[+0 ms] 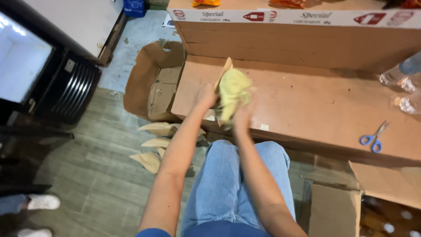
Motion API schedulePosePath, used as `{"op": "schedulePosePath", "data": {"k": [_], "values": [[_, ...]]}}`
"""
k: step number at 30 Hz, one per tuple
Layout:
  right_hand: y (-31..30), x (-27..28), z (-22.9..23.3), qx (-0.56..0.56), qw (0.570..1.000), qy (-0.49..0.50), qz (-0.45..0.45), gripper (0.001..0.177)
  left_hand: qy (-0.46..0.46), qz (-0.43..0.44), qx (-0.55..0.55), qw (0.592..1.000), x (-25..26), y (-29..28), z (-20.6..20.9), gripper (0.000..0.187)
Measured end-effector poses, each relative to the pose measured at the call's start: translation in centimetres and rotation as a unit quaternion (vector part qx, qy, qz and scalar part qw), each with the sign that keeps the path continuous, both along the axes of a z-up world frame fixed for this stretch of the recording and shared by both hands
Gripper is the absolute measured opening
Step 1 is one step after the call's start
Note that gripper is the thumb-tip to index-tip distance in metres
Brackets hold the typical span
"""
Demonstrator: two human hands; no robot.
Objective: The person wipes a cardboard surface with a cloth and water, then picks up several small paper bags from the floor and wipes each one before placing them on the cardboard. The person handles water bottles and a cloth during the process.
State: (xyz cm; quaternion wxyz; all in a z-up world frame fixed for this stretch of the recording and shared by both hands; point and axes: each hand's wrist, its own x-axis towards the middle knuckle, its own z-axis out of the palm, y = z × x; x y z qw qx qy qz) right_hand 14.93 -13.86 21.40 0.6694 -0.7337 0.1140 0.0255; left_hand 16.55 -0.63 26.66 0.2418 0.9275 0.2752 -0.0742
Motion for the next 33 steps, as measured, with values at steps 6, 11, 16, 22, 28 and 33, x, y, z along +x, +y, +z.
{"op": "schedulePosePath", "data": {"k": [6,11,16,22,28,33], "values": [[-4.8,8.4,1.5,-0.391,0.897,-0.115,0.172,0.08,-0.063,0.041,0.005,0.997,0.2,-1.0,-0.4,0.03],[-0.4,10.6,3.6,-0.46,0.584,-0.613,0.268,0.038,-0.143,-0.082,0.136,0.977,-0.2,-2.3,-1.9,0.02],[2.5,12.7,3.3,-0.538,0.393,-0.618,0.418,0.031,-0.203,-0.087,0.098,0.97,-3.1,-1.8,-3.7,0.013],[3.7,14.0,2.3,-0.517,0.341,-0.617,0.486,0.016,-0.167,0.002,-0.062,0.984,-5.0,0.4,-5.8,0.035],[6.0,17.5,3.3,-0.496,0.357,-0.592,0.525,0.016,-0.153,0.034,-0.098,0.983,-2.9,5.3,-6.3,0.024],[10.0,20.6,3.6,-0.546,0.375,-0.538,0.522,0.02,-0.241,0.021,-0.095,0.966,1.5,13.4,-3.2,0.019]]}}
